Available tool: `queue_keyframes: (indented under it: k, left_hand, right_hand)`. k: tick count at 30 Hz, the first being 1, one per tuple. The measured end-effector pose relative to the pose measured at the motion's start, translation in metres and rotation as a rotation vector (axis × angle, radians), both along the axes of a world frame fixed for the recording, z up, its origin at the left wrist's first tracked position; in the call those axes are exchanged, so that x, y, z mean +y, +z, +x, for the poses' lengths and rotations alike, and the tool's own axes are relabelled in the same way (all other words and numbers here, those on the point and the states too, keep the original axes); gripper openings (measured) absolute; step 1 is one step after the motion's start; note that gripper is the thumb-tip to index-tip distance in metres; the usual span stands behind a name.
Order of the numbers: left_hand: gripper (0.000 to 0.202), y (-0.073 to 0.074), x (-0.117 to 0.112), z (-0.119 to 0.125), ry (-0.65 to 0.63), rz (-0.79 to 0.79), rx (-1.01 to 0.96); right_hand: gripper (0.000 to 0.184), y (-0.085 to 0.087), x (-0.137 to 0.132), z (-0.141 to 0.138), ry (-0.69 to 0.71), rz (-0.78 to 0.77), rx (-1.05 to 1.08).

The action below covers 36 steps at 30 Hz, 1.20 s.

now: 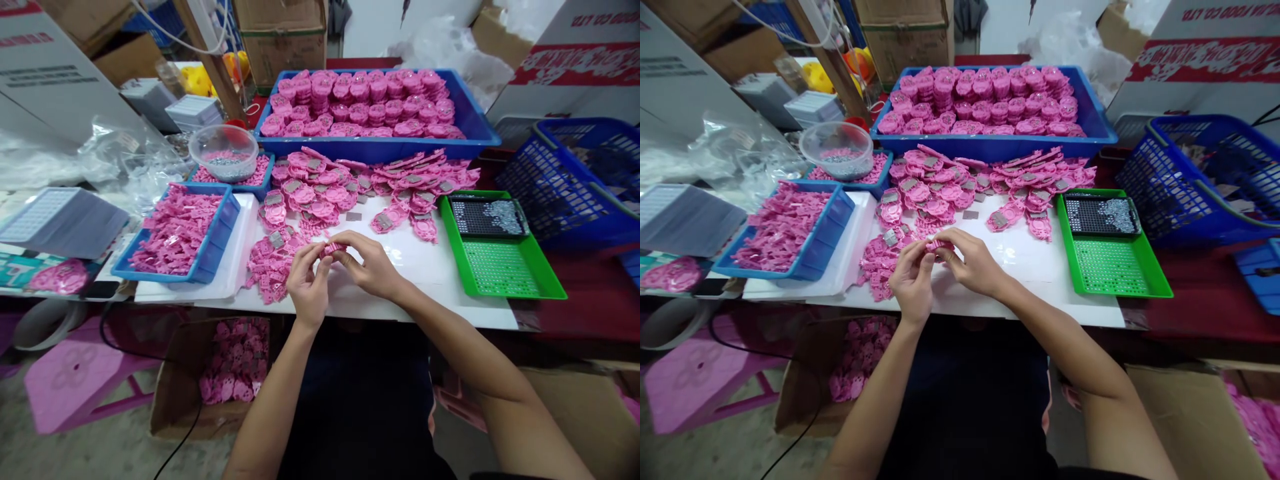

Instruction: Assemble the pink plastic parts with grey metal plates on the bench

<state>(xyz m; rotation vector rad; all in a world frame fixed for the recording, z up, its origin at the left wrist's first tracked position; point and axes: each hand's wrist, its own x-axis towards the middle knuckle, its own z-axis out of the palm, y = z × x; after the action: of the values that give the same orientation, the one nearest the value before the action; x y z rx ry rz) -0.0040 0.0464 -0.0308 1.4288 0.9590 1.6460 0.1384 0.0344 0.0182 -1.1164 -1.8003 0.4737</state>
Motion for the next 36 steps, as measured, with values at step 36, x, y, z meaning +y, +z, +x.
queue_keyframes:
  k: [36]
  left_hand:
    - [0.026, -0.005, -0.006, 0.004, 0.054, -0.047, -0.006]
  right_hand:
    - [0.020, 0.003, 0.000, -0.002, 0.021, -0.134, 0.035]
